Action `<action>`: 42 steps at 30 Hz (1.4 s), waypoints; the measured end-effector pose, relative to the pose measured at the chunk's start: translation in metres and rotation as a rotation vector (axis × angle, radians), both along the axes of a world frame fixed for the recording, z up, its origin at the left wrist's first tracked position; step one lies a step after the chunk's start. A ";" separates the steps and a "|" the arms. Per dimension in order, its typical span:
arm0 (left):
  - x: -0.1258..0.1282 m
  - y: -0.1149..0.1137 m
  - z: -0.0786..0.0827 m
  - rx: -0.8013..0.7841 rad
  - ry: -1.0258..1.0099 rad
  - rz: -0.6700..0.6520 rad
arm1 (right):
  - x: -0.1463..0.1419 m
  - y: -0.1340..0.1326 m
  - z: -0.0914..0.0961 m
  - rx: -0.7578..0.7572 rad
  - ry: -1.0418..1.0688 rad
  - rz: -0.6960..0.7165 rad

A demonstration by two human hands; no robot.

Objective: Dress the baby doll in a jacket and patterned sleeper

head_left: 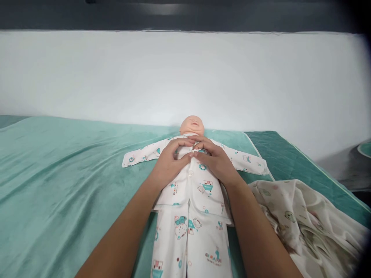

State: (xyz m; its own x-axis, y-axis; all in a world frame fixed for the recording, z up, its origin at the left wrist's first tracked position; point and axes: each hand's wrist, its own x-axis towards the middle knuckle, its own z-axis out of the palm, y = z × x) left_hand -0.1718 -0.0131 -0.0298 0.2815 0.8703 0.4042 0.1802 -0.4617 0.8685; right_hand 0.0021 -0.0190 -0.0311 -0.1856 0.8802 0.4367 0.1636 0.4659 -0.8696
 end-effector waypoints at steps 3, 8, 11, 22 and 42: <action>0.001 -0.001 0.001 0.056 0.019 0.001 | 0.000 0.001 0.000 -0.018 0.065 0.035; -0.001 0.000 0.001 0.060 0.001 -0.029 | 0.000 -0.001 0.002 -0.031 0.117 0.037; -0.002 0.001 0.000 0.058 0.000 -0.045 | 0.000 -0.003 0.004 -0.015 0.112 0.034; -0.031 -0.006 0.020 -0.015 0.294 -0.345 | -0.006 -0.001 0.003 0.033 0.175 -0.132; -0.032 -0.007 0.018 0.002 0.237 -0.391 | 0.006 -0.042 0.006 0.059 -0.154 0.052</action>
